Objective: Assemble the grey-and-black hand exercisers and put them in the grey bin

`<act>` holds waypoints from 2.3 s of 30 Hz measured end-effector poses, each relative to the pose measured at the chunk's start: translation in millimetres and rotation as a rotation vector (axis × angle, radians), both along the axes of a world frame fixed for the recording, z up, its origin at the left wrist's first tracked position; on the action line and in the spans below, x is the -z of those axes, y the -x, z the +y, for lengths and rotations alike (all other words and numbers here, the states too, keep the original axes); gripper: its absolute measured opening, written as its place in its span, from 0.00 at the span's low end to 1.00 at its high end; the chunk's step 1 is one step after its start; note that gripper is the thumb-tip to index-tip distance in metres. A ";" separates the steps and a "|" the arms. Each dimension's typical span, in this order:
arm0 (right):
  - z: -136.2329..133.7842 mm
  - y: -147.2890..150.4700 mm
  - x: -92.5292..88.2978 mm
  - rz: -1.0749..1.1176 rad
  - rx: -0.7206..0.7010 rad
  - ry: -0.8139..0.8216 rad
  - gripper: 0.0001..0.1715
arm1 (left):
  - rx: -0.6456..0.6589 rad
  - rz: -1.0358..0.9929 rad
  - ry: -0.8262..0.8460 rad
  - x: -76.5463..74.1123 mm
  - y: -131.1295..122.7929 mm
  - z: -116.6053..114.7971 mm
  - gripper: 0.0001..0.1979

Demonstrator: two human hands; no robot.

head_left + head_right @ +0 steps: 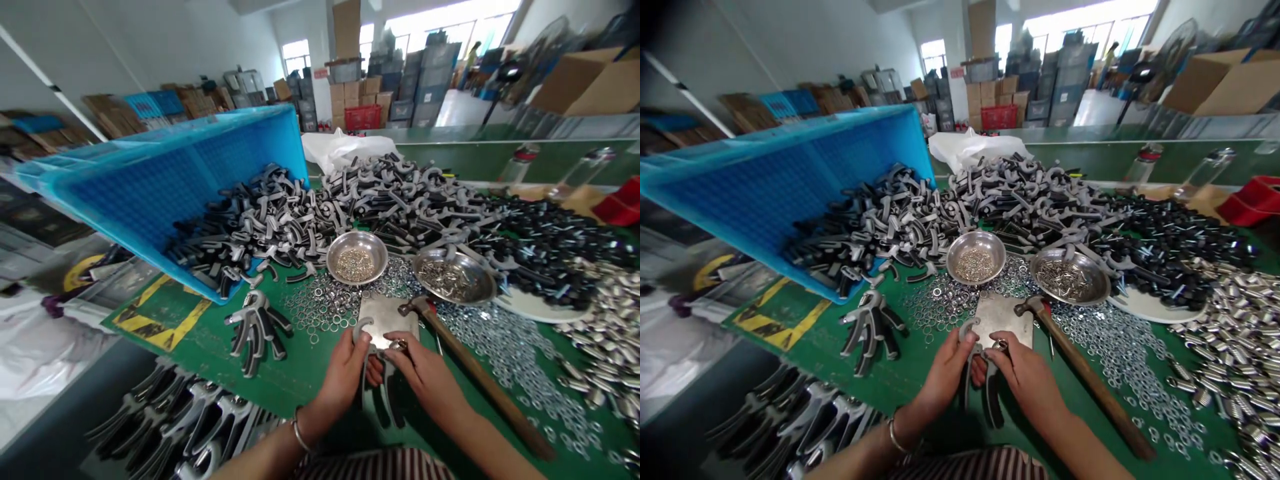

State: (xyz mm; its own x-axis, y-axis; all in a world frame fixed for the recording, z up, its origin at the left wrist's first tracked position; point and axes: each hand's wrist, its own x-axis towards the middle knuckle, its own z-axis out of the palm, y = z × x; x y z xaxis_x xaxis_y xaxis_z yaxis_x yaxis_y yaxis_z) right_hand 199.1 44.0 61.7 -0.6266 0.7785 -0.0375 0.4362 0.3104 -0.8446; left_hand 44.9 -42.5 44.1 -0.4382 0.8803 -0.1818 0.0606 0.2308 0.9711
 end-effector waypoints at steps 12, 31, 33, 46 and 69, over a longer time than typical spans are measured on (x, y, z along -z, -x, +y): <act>-18.5 3.5 12.2 0.115 0.021 0.339 0.29 | 0.192 -0.078 0.021 5.3 -11.5 -14.6 0.20; -17.2 1.8 -5.2 -0.075 -0.007 -0.138 0.20 | 0.237 0.182 0.010 -3.5 -13.5 -8.9 0.23; -16.8 1.7 -10.0 -0.072 -0.014 -0.108 0.20 | 0.256 0.247 0.001 -3.1 -10.9 -10.4 0.23; -21.0 -11.7 -12.2 -0.123 -0.123 0.024 0.21 | 0.755 0.781 0.167 -38.4 10.2 -1.4 0.38; 212.0 -33.3 21.5 -0.684 0.291 -0.446 0.17 | 0.770 1.354 -0.113 -18.8 -64.6 295.4 0.22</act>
State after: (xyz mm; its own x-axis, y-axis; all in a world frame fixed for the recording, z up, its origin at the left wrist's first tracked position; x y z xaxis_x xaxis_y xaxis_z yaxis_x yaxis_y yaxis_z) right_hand 232.3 256.0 40.2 -0.3517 0.9360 0.0139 0.9175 0.3476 -0.1934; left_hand 109.5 252.9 62.9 0.3309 0.9428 0.0405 0.9367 -0.3333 0.1069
